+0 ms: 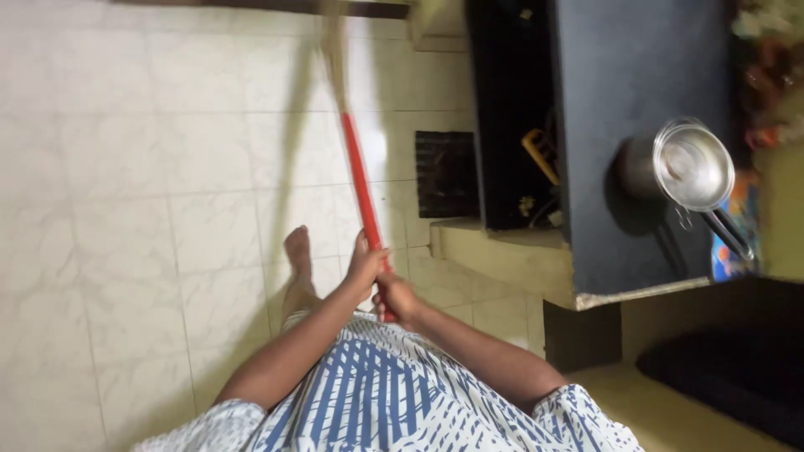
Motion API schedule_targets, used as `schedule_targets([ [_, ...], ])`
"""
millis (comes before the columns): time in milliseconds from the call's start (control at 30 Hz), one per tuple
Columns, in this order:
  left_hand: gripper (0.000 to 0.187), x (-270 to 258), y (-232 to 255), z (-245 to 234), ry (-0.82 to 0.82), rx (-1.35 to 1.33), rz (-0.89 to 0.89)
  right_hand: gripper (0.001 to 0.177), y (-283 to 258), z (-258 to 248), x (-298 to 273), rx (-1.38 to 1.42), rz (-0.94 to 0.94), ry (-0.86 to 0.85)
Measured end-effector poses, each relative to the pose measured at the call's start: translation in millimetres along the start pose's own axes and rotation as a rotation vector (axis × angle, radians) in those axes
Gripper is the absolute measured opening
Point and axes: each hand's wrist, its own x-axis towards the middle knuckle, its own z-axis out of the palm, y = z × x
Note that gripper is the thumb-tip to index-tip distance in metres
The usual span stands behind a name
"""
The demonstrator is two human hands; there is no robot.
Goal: Sweeping the tiled floor of a room using a broom.
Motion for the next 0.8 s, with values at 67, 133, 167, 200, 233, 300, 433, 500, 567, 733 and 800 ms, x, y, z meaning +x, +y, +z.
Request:
schedule_targets([
  [67, 0.073, -26.1, -15.5, -42.8, 0.164, -0.068, 0.051, 0.034, 36.5, 13.1, 26.8, -0.095, 0.05, -0.099],
  [133, 0.07, -63.4, -28.0, -80.1, 0.346, -0.151, 0.076, 0.03, 67.9, 34.2, 46.2, -0.198, 0.132, -0.193],
  [167, 0.061, -82.7, -31.8, -95.3, 0.453, -0.191, 0.048, 0.031, 80.4, 47.3, 55.1, -0.296, 0.108, -0.243],
  [200, 0.051, -101.8, -35.5, -109.1, 0.56, -0.231, 0.017, 0.033, 93.1, 60.2, 63.8, -0.392, 0.084, -0.296],
  [233, 0.051, -104.8, -37.9, -115.6, 0.576, -0.244, 0.027, 0.033, 96.5, 66.2, 70.2, -0.409, 0.089, -0.309],
  [300, 0.042, -109.3, -39.8, -129.6, 0.71, -0.339, -0.009, 0.044, 102.1, 80.5, 82.9, -0.598, 0.175, -0.264],
  [433, 0.044, -55.4, -152.0, -143.8, 0.737, -0.246, 0.047, 0.044, 154.2, 26.2, 113.8, -0.606, 0.206, -0.192],
  [500, 0.029, -24.3, -200.8, -118.9, 0.492, 0.139, 0.345, 0.034, 162.9, -13.4, 107.6, -0.164, 0.202, -0.029],
  [567, 0.052, -8.4, -164.4, -75.8, 0.365, 0.36, 0.107, 0.033, 148.5, -45.5, 103.8, -0.07, 0.178, 0.026],
  [733, 0.071, 0.8, -100.5, -39.1, -0.011, 0.334, 0.045, 0.042, 112.1, -33.7, 81.3, 0.174, -0.043, 0.068],
  [800, 0.059, -58.2, -33.2, -53.0, -0.099, 0.332, -0.082, 0.048, 116.2, 5.9, 57.4, 0.129, -0.179, 0.043],
])
